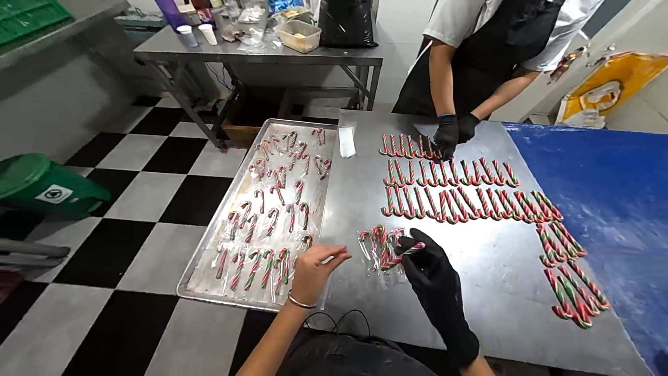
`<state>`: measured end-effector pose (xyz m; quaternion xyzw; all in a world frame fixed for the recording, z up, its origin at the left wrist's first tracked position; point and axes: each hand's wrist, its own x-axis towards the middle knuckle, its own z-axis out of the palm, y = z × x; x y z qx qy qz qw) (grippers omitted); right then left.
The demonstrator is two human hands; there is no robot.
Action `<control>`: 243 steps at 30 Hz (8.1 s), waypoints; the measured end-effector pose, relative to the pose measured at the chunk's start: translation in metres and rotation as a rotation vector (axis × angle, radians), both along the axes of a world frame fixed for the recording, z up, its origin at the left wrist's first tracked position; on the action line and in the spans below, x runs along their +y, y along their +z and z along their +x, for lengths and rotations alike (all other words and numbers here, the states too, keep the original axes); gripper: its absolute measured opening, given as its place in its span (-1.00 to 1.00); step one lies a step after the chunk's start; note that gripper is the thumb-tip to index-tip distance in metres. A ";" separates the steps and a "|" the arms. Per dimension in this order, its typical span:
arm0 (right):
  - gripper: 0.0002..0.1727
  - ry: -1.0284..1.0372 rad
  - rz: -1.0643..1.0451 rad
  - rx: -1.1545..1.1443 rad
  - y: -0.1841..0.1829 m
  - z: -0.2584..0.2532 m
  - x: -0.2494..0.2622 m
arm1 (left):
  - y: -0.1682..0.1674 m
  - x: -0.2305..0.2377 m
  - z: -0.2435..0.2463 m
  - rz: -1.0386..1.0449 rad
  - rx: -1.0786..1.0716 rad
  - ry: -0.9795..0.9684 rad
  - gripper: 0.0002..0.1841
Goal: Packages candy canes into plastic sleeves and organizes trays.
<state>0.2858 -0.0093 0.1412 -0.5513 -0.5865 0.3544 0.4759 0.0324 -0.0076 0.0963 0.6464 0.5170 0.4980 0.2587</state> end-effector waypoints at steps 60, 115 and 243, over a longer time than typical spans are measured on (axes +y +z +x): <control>-0.53 -0.058 0.025 -0.453 -0.039 0.031 0.000 | 0.002 -0.006 -0.009 -0.421 -0.202 0.156 -0.80; -0.14 0.408 -0.216 -0.285 0.013 -0.022 -0.063 | 0.016 -0.059 0.061 -0.010 -0.205 -0.229 -0.86; -0.44 -0.568 -0.764 -0.903 -0.100 0.216 -0.015 | -0.059 -0.015 -0.028 -0.404 -0.081 0.296 -0.77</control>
